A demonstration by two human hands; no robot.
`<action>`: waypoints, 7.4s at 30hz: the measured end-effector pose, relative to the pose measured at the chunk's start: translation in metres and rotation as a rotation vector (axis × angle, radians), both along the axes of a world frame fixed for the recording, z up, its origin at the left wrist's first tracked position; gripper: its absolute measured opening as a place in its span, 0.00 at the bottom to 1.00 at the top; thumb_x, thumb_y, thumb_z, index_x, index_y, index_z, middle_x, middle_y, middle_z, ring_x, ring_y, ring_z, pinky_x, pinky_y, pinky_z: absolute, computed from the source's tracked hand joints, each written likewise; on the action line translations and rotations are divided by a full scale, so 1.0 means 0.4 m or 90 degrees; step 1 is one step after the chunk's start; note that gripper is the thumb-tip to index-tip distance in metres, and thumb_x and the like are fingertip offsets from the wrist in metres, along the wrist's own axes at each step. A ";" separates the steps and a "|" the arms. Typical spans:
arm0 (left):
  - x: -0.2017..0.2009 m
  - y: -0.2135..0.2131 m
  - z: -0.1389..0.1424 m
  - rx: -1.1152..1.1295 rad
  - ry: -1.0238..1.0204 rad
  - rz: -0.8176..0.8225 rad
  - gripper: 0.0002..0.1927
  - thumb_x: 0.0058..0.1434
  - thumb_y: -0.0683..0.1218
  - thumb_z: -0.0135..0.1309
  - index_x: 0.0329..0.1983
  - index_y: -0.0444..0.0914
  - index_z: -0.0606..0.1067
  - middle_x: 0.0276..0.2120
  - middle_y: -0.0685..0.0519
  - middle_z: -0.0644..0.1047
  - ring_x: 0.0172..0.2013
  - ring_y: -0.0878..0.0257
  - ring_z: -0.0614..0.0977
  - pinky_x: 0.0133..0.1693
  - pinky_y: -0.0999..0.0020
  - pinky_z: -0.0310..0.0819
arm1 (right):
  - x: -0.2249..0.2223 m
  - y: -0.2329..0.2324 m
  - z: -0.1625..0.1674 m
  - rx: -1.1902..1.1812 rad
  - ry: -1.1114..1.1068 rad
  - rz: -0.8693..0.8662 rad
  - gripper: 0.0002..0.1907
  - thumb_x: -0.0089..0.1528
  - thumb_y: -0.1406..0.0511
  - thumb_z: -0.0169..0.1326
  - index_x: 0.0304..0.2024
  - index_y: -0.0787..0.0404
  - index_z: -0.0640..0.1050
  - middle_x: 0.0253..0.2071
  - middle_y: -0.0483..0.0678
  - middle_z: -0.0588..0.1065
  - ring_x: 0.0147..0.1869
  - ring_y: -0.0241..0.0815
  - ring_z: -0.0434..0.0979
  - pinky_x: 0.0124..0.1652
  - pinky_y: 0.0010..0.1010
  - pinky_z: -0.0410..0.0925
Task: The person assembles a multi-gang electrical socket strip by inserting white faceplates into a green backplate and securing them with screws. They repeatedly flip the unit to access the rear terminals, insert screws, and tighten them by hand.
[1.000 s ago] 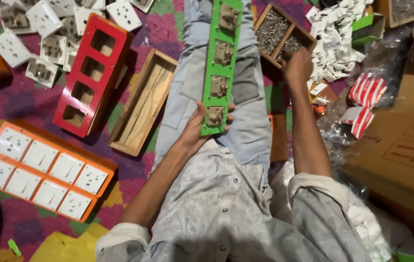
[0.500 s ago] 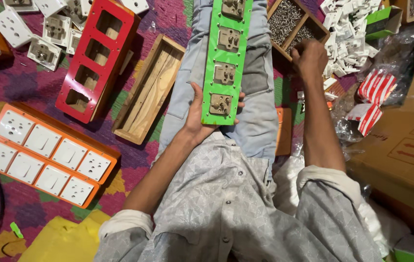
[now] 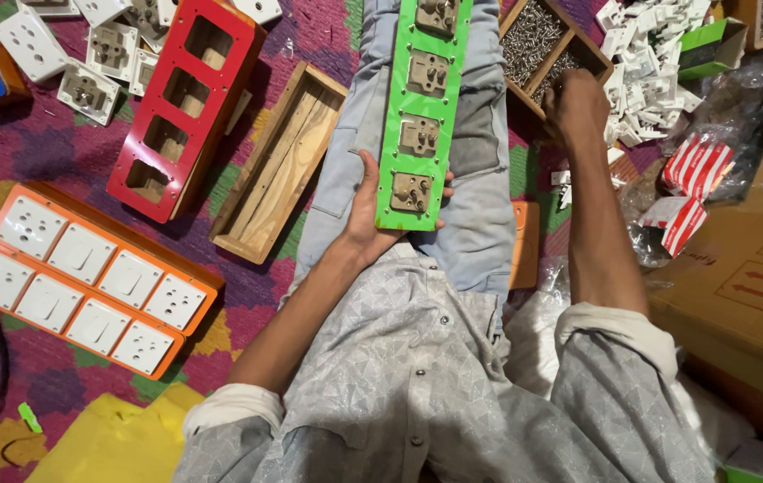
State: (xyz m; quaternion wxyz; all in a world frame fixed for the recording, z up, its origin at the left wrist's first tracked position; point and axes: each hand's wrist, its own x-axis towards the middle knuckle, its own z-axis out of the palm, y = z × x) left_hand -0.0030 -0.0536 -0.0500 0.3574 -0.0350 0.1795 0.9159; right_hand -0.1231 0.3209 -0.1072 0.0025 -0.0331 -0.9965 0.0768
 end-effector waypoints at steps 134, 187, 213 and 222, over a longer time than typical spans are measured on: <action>-0.015 0.008 -0.022 0.077 -0.108 0.045 0.36 0.71 0.70 0.42 0.66 0.39 0.69 0.51 0.46 0.77 0.47 0.54 0.82 0.45 0.50 0.81 | 0.367 -0.507 0.296 -0.559 0.010 0.118 0.36 0.54 0.68 0.68 0.64 0.59 0.70 0.57 0.52 0.68 0.58 0.44 0.71 0.53 0.37 0.71; 0.075 -0.324 0.185 -0.811 0.450 0.492 0.63 0.48 0.56 0.71 0.79 0.35 0.46 0.77 0.41 0.54 0.76 0.51 0.61 0.72 0.55 0.64 | 0.404 -0.425 0.332 -1.141 0.124 -0.230 0.22 0.76 0.50 0.44 0.57 0.60 0.75 0.40 0.45 0.79 0.31 0.32 0.78 0.23 0.21 0.64; 0.021 -0.372 -0.101 -1.394 0.458 0.253 0.62 0.25 0.60 0.81 0.62 0.29 0.66 0.57 0.35 0.75 0.57 0.42 0.76 0.60 0.52 0.68 | 0.328 -0.494 0.168 -1.020 -0.052 -0.057 0.23 0.77 0.55 0.40 0.58 0.69 0.72 0.46 0.55 0.78 0.44 0.39 0.80 0.42 0.25 0.71; -0.008 -0.344 -0.128 -1.393 0.450 0.226 0.65 0.26 0.61 0.80 0.64 0.28 0.64 0.60 0.37 0.72 0.62 0.42 0.72 0.64 0.52 0.64 | 0.319 -0.515 0.162 -0.993 -0.054 -0.059 0.21 0.76 0.57 0.42 0.56 0.70 0.74 0.44 0.54 0.78 0.41 0.37 0.79 0.39 0.25 0.71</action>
